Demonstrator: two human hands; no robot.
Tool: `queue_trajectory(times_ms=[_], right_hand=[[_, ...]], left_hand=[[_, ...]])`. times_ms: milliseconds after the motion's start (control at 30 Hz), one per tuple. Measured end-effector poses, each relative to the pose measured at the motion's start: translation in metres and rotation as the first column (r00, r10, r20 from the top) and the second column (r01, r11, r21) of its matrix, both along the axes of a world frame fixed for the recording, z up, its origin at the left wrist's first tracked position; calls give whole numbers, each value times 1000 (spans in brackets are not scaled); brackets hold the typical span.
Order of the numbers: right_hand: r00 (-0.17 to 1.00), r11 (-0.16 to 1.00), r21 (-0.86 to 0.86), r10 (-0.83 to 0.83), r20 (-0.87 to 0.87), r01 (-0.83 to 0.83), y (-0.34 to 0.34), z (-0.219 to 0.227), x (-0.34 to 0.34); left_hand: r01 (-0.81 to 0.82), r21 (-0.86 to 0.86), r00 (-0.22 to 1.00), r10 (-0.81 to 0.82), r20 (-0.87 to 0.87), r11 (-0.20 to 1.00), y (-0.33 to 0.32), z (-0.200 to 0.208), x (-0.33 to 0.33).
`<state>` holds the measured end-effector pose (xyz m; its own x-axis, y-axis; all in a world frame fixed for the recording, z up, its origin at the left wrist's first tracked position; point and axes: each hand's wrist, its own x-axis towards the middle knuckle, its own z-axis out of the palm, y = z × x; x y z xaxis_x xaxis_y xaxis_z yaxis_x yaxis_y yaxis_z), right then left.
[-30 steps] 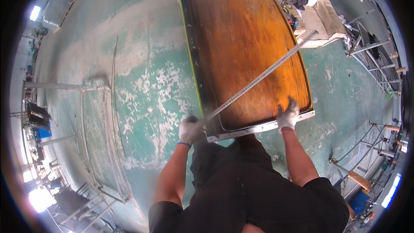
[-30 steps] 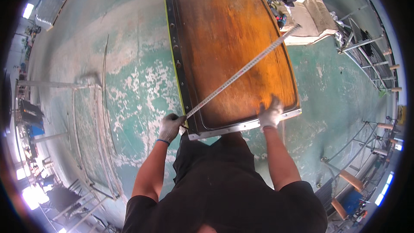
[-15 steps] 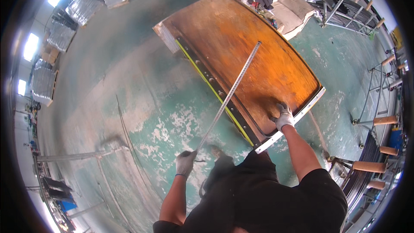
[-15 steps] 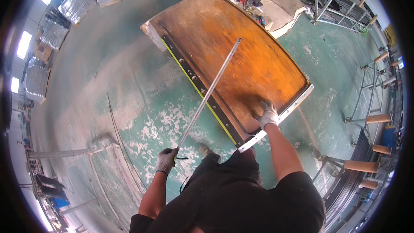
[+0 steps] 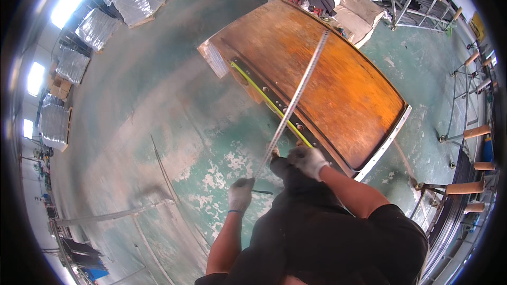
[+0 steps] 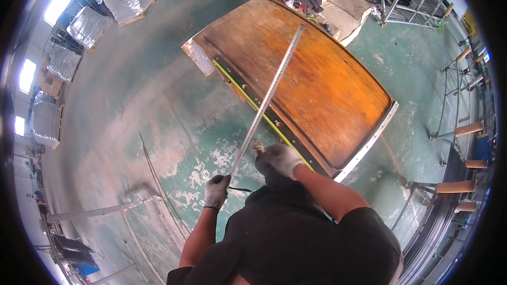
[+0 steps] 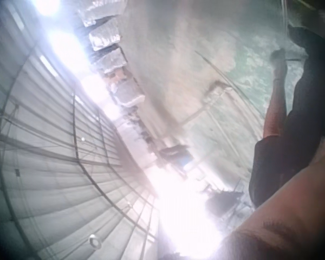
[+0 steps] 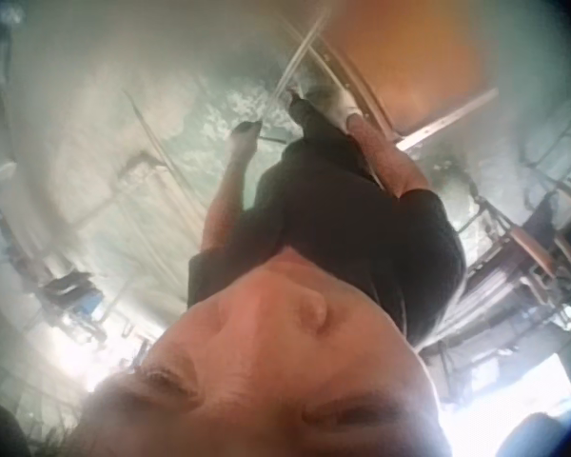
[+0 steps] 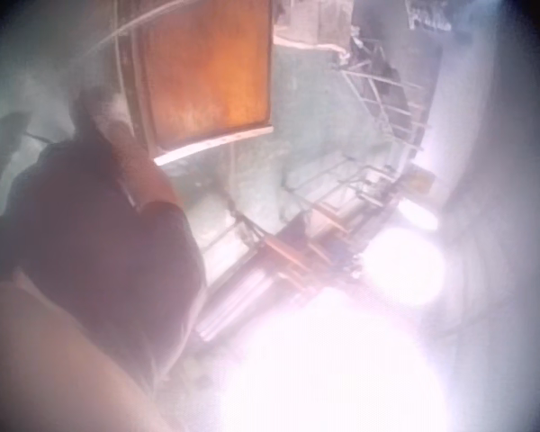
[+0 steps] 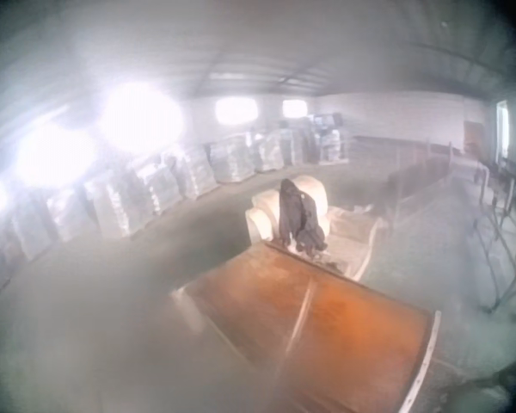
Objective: The person operates a metal rod bending machine in a workshop. They adjust the machine, feed multiple straight metal rods through the bending mechanism, and then measure the resulting bent rods with a tape measure on a wooden workbench.
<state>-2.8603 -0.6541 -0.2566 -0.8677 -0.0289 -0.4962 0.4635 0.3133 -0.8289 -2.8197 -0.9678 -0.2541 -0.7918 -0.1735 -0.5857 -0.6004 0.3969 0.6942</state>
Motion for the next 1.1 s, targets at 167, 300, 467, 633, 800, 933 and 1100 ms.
queue_trajectory(times_ms=[167,300,467,633,800,933,1100], right_hand=[[997,965,-248,-83,-2,80,-109,-6,-98],[996,961,-268,-53,76,72,-133,15,-194],[988,975,-166,-155,-15,150,-124,55,-310],[930,897,-249,-366,44,365,-96,63,-435],[910,894,-214,-411,-44,393,-113,29,-514],[880,890,56,-435,-193,452,-123,-2,-558],[954,813,513,-165,-252,276,-129,-28,-560]], left_hand=[[235,-153,965,-250,-81,960,0,13,-95],[332,-169,925,-356,-136,928,-46,1,-170],[313,-230,947,-321,0,922,-84,40,-271],[324,-219,946,-315,77,920,-168,9,-324],[366,-138,930,-366,24,921,-207,-31,-386],[357,-75,934,-358,-4,931,-215,-44,-479],[383,-115,922,-387,-14,917,-244,-70,-580]])
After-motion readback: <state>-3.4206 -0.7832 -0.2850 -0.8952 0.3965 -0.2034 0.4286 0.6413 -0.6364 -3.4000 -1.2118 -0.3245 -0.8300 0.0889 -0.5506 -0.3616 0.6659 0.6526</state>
